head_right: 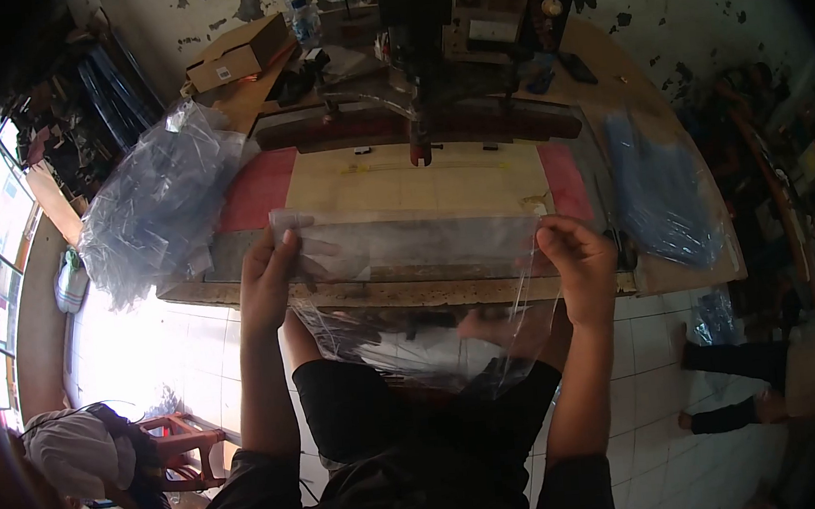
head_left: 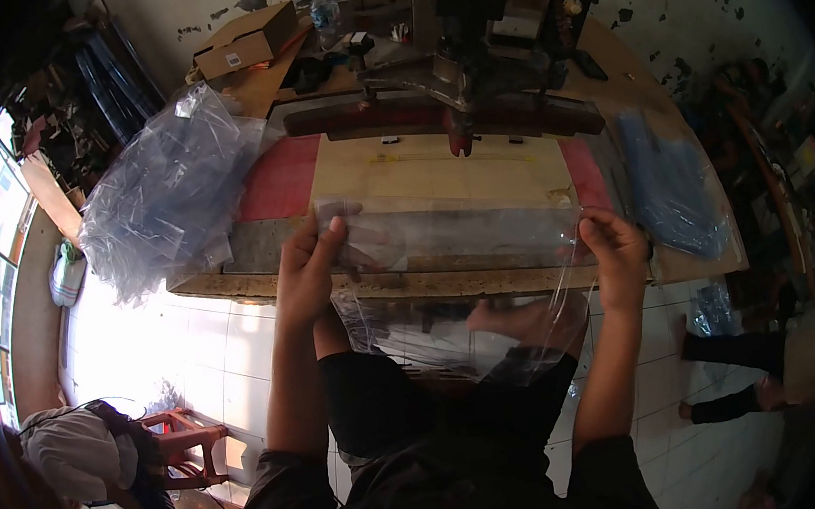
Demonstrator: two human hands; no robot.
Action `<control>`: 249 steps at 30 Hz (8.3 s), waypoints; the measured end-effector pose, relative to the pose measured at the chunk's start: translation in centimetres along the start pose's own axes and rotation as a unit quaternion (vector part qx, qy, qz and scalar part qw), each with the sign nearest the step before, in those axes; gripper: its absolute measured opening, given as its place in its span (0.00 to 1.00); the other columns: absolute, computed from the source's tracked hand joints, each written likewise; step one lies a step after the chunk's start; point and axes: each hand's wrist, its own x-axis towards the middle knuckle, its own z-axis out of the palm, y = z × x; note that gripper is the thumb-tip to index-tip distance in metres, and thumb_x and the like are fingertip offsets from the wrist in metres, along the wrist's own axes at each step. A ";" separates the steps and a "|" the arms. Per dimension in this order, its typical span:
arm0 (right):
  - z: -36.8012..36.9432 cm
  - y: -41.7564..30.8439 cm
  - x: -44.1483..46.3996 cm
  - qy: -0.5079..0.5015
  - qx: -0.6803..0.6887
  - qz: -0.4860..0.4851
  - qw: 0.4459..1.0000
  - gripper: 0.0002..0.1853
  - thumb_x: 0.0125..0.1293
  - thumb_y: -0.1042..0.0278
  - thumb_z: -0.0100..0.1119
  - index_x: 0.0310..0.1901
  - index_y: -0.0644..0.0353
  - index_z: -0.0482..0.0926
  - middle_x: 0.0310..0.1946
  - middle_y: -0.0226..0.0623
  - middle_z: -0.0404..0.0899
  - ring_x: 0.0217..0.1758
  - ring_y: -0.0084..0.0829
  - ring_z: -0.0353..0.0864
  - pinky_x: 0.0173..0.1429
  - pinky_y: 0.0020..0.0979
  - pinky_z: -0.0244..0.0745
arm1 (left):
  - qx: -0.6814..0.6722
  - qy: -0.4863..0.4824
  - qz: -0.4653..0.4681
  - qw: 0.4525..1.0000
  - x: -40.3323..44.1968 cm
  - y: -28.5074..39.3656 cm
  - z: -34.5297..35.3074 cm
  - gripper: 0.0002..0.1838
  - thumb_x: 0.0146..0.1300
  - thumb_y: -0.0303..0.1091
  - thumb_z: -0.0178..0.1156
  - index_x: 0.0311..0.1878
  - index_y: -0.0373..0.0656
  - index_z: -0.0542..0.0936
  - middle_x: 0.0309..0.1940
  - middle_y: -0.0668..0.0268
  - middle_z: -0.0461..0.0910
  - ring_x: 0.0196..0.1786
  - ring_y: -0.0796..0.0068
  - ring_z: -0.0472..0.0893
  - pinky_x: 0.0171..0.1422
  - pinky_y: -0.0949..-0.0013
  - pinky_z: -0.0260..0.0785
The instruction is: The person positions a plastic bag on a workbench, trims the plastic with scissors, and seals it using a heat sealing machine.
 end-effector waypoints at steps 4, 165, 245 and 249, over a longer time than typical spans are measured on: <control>0.7 -2.1 0.1 0.009 -0.006 -0.050 0.999 0.13 0.75 0.71 0.71 0.54 0.70 0.87 0.40 0.40 0.90 0.43 0.28 0.91 0.47 0.37 0.92 | -0.002 0.013 0.017 1.000 -0.2 2.5 0.3 0.21 0.87 0.41 0.51 0.69 0.34 0.76 0.44 0.50 0.91 0.33 0.67 0.92 0.32 0.74 0.79; 3.2 4.3 1.2 -0.014 -0.250 -0.072 0.966 0.19 0.70 0.76 0.68 0.62 0.58 0.83 0.55 0.34 0.87 0.66 0.35 0.82 0.75 0.40 0.70 | -0.059 0.010 -0.036 0.998 -0.5 0.5 0.6 0.23 0.76 0.22 0.64 0.71 0.39 0.70 0.55 0.51 0.91 0.55 0.76 0.87 0.59 0.71 0.78; 9.8 -2.1 -3.3 -0.234 -0.050 0.071 0.968 0.27 0.77 0.57 0.71 0.67 0.69 0.77 0.50 0.36 0.85 0.53 0.25 0.86 0.56 0.27 0.83 | 0.279 -0.065 0.090 0.954 -0.4 5.1 3.8 0.21 0.61 0.29 0.79 0.55 0.42 0.82 0.44 0.67 0.87 0.44 0.75 0.86 0.53 0.67 0.77; 3.9 -1.4 -4.6 -0.366 -0.121 0.092 0.918 0.37 0.67 0.65 0.80 0.73 0.68 0.72 0.60 0.42 0.84 0.62 0.34 0.86 0.68 0.36 0.83 | 0.299 -0.055 0.070 0.950 -0.5 6.8 3.6 0.21 0.62 0.30 0.78 0.57 0.43 0.84 0.47 0.67 0.88 0.48 0.75 0.86 0.56 0.69 0.76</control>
